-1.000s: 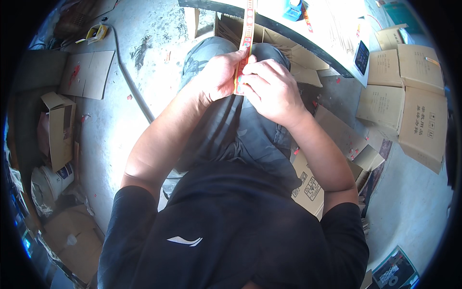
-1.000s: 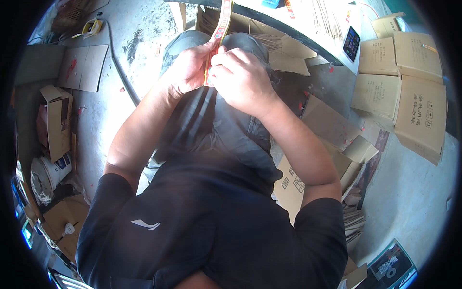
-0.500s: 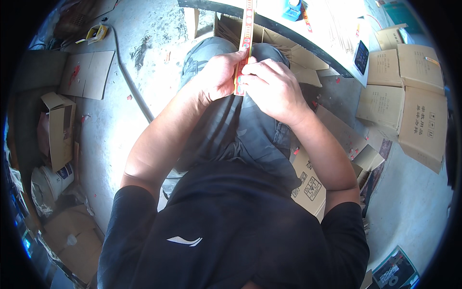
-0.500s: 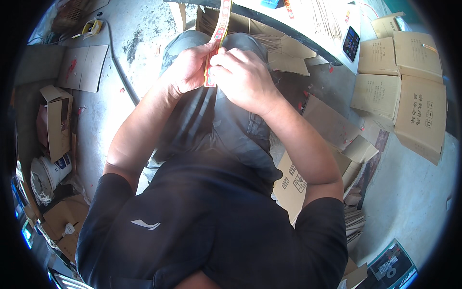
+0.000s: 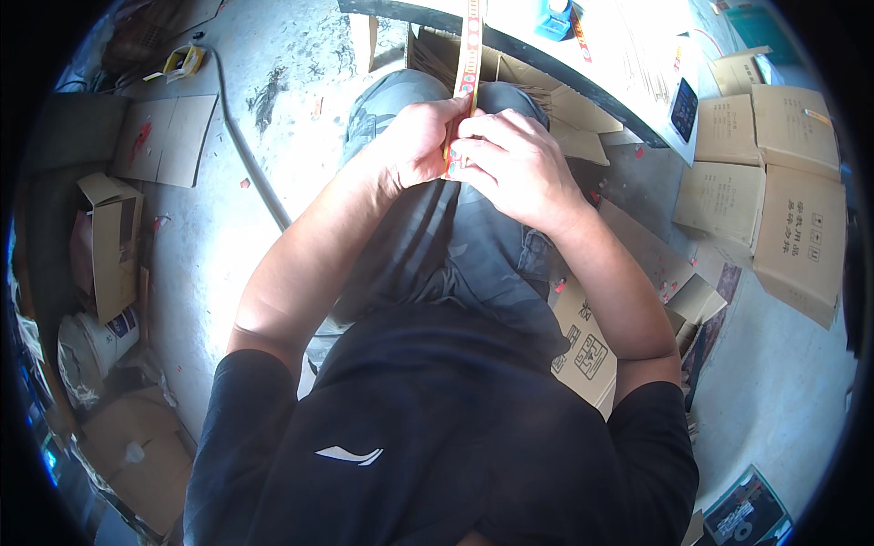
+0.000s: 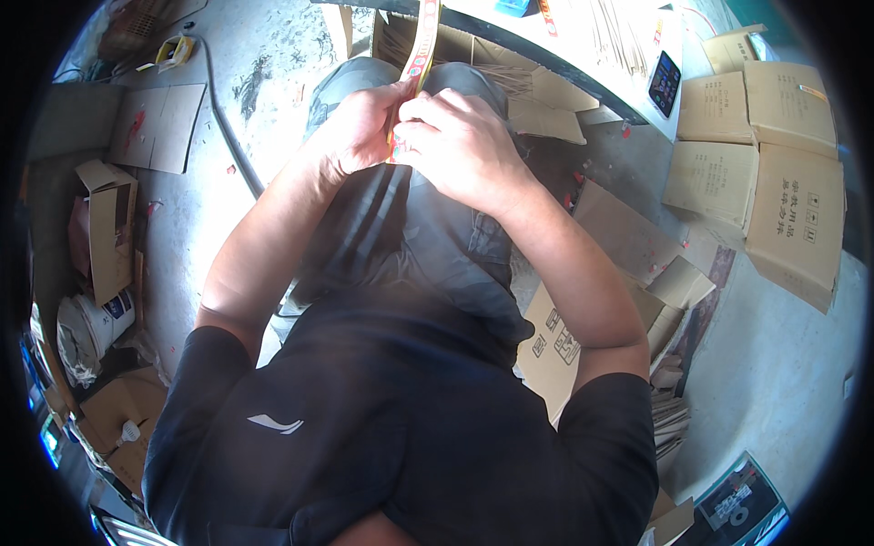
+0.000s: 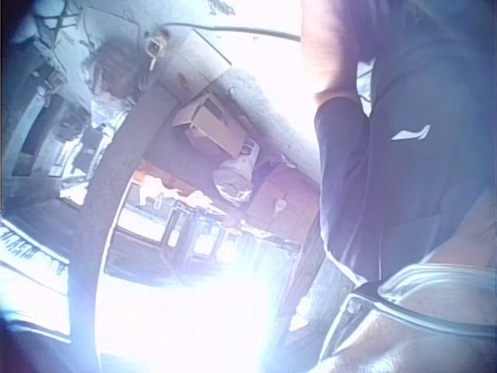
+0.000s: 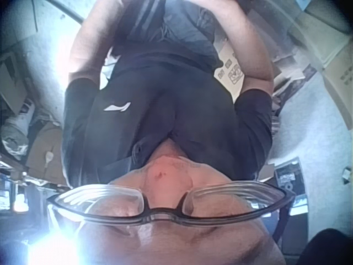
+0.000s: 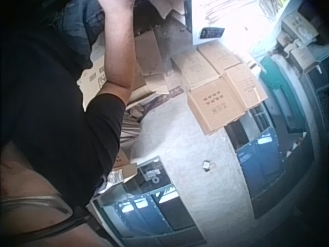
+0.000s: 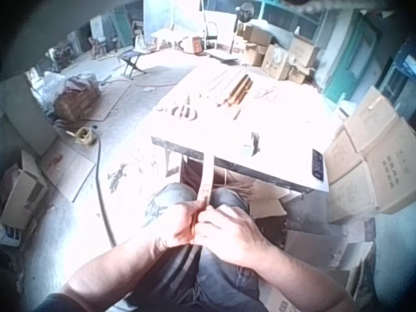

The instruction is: The person bundles thin sticks together and wraps a decorative paper strip around the bundle using tape. The person secures the bundle with tape, places it on the table, and repeats the process with another bundle.

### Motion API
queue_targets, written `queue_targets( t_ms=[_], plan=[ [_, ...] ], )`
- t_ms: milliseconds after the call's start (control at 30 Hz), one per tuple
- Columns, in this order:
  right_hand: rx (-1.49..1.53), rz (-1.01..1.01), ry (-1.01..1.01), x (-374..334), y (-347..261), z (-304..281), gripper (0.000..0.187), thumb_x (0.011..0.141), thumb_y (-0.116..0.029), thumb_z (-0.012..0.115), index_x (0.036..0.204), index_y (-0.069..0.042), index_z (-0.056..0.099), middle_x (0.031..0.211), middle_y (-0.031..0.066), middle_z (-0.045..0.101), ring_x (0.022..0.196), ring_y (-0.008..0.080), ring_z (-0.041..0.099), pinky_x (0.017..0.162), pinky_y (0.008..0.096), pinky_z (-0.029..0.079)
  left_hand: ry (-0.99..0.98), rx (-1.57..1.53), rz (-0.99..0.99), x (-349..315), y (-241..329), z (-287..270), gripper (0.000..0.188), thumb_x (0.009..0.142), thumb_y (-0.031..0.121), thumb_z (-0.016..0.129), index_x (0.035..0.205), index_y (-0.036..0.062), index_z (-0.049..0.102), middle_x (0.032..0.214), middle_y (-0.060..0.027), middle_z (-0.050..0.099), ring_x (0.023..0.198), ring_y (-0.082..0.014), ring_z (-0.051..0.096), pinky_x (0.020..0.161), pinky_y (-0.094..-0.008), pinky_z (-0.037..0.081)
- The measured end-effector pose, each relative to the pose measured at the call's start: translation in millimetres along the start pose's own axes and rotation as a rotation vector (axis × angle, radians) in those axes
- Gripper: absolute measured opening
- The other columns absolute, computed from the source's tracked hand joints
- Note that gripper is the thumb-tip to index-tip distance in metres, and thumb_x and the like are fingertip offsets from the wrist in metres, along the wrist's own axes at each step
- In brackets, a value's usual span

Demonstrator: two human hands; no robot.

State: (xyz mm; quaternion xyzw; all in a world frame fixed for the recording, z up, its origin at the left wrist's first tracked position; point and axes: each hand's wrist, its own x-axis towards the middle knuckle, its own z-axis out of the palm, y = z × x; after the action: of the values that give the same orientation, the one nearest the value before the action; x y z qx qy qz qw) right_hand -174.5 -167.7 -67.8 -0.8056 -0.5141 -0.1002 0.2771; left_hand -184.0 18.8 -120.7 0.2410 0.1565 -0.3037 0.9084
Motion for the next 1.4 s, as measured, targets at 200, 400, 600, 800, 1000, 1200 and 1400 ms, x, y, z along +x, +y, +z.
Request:
queue_targets(
  t_ms=[200,400,600,800,1000,1200,1400],
  plan=[
    [0.031,-0.01,0.053,-1,6,2,0.01,0.081,-0.013,0.076,0.092,-0.014,0.074,0.099,-0.0021,0.069,0.083,0.0223,0.066,0.078,0.0386,0.055,0.0,0.107,0.004,-2,4,-3,0.04,0.119,0.034,0.035,0.123,0.0047,0.062,0.106,-0.0083,0.07,0.088,-0.0198,0.073,0.076,-0.0383,0.063],
    [-0.013,-0.064,0.121,-3,10,5,0.008,0.082,-0.011,0.073,0.089,-0.014,0.073,0.1,-0.0015,0.07,0.081,0.0218,0.067,0.077,0.0387,0.054,-0.06,0.12,-0.023,-3,7,-8,0.04,0.118,0.037,0.039,0.12,0.0065,0.064,0.102,-0.0058,0.071,0.085,-0.0165,0.071,0.074,-0.0339,0.061],
    [-0.026,0.003,0.118,-7,4,10,0.006,0.084,-0.009,0.077,0.089,-0.011,0.076,0.104,0.0022,0.074,0.089,0.0237,0.07,0.081,0.039,0.055,-0.006,0.06,-0.015,2,4,-12,0.038,0.117,0.037,0.042,0.115,0.0063,0.065,0.098,-0.0029,0.07,0.083,-0.0145,0.07,0.074,-0.0339,0.062],
    [-0.193,-0.004,0.15,-12,2,16,0.012,0.082,-0.012,0.074,0.094,-0.015,0.075,0.111,-0.0007,0.071,0.098,0.0205,0.068,0.099,0.0445,0.05,-0.08,0.029,-0.028,5,5,-18,0.037,0.118,0.036,0.042,0.111,0.0069,0.064,0.099,-0.0033,0.069,0.086,-0.0151,0.07,0.077,-0.0356,0.063],
    [-0.189,0.007,0.179,-13,-2,16,0.014,0.081,-0.015,0.076,0.095,-0.017,0.078,0.117,-0.0032,0.071,0.114,0.0195,0.066,0.11,0.0485,0.044,-0.054,0.025,-0.006,7,3,-16,0.039,0.118,0.036,0.038,0.111,0.0061,0.063,0.097,-0.0034,0.069,0.086,-0.0163,0.07,0.079,-0.0357,0.063],
    [-0.179,-0.022,0.159,-15,-6,15,0.013,0.082,-0.016,0.077,0.095,-0.018,0.078,0.116,-0.0034,0.071,0.115,0.0197,0.066,0.111,0.0513,0.044,-0.102,0.002,-0.008,9,3,-21,0.039,0.119,0.035,0.037,0.113,0.0056,0.062,0.096,-0.0033,0.069,0.082,-0.0163,0.069,0.076,-0.0359,0.063],
    [-0.191,-0.041,0.136,-18,-6,13,0.014,0.082,-0.016,0.077,0.096,-0.018,0.078,0.116,-0.0042,0.071,0.115,0.0189,0.065,0.112,0.0516,0.045,0.045,0.011,0.017,3,2,-2,0.046,0.118,0.036,0.037,0.1,0.0046,0.065,0.083,-0.0067,0.067,0.067,-0.019,0.066,0.059,-0.0346,0.059]
  ],
)
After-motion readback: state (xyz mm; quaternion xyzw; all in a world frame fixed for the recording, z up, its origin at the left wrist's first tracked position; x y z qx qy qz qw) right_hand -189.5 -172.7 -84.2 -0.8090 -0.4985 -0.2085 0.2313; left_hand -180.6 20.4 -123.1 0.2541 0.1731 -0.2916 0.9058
